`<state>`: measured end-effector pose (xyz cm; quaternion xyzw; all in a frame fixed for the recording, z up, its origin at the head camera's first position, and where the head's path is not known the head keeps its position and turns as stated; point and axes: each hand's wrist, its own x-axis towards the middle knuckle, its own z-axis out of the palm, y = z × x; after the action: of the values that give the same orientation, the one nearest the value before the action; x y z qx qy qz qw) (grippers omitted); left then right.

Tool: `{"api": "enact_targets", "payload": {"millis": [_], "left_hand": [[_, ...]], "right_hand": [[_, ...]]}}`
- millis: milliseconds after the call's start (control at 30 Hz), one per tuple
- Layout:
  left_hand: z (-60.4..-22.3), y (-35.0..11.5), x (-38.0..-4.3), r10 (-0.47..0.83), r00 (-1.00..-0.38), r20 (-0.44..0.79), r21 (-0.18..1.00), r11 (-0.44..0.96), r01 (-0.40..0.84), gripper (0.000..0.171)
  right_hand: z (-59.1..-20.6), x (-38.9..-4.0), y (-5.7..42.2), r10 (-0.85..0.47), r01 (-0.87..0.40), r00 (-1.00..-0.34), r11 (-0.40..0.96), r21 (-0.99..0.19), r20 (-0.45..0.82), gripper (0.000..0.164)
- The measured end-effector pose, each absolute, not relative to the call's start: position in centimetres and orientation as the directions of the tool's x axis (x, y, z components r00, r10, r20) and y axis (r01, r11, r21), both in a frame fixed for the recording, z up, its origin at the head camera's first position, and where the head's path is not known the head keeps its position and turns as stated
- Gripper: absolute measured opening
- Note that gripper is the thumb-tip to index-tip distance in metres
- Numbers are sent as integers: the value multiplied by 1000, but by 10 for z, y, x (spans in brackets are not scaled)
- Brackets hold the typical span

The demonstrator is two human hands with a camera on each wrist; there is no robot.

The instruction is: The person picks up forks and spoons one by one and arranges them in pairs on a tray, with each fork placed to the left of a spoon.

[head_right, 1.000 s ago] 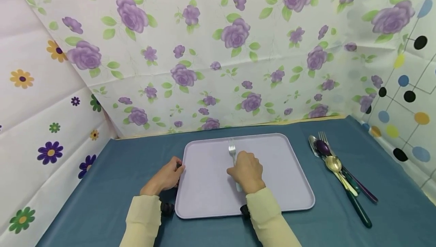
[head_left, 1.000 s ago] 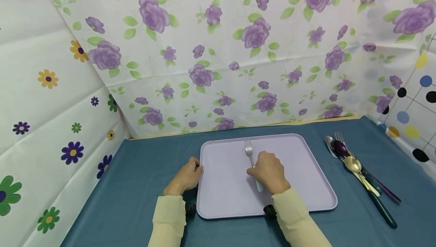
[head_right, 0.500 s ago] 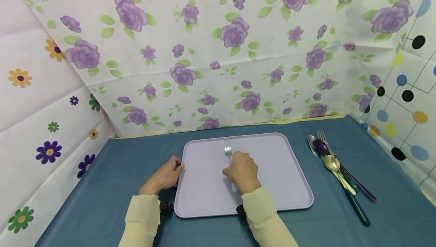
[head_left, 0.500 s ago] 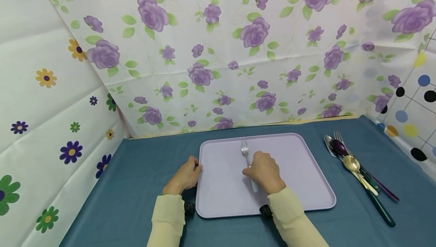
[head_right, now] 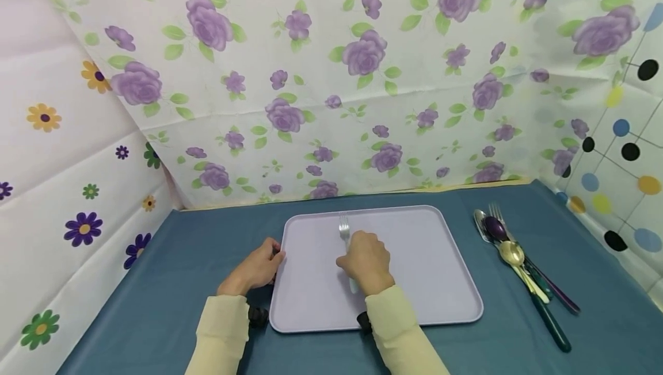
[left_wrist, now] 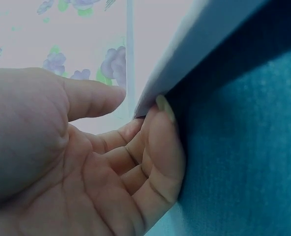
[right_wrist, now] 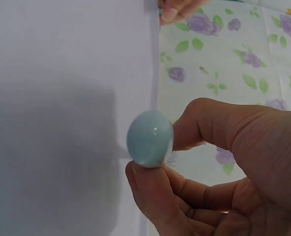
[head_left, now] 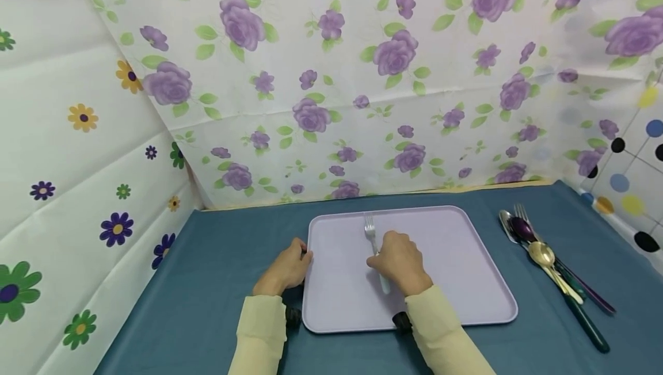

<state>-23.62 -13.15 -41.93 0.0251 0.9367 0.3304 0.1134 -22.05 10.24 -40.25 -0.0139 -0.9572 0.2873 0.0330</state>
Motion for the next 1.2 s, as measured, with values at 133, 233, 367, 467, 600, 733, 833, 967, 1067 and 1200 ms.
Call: {"api": "enact_targets", "payload": {"millis": [133, 233, 367, 467, 600, 733, 833, 967, 1067, 1200], "left_hand": [[-420, -126, -238, 136, -972, -194, 641, 767, -20, 32], [-420, -124, -238, 138, -971, -196, 654, 756, -24, 31], [-420, -125, -238, 138, -970, -199, 653, 757, -26, 30], [-422, -125, -238, 130, -970, -206, 640, 768, -33, 31], [-424, -126, -239, 114, -969, -218, 625, 779, -49, 31], [-422, -126, -240, 105, -971, -214, 626, 778, -54, 30], [-420, -126, -240, 109, -973, -203, 611, 791, -38, 30], [-419, -127, -240, 109, -972, -207, 604, 796, -39, 30], [-418, -128, -240, 101, -972, -212, 613, 788, -52, 31], [-418, -131, -239, 102, -972, -213, 608, 792, -50, 32]], "right_hand": [[-398, -223, 111, 71, 35, -996, 841, -539, 46, 27], [-398, -226, 113, 72, 47, -997, 834, -550, 24, 27], [-402, -229, 108, 75, 57, -997, 819, -571, 8, 28], [-405, -230, 103, 78, 70, -997, 809, -583, -11, 28], [-405, -230, 99, 72, 73, -997, 809, -584, -25, 28], [-400, -230, 99, 64, 53, -998, 817, -574, -1, 27], [-397, -231, 100, 69, 58, -998, 819, -571, -2, 27], [-396, -233, 99, 69, 67, -997, 816, -575, -19, 28], [-399, -233, 95, 62, 64, -998, 810, -583, -24, 28], [-401, -232, 88, 63, 72, -997, 803, -592, -36, 27]]}}
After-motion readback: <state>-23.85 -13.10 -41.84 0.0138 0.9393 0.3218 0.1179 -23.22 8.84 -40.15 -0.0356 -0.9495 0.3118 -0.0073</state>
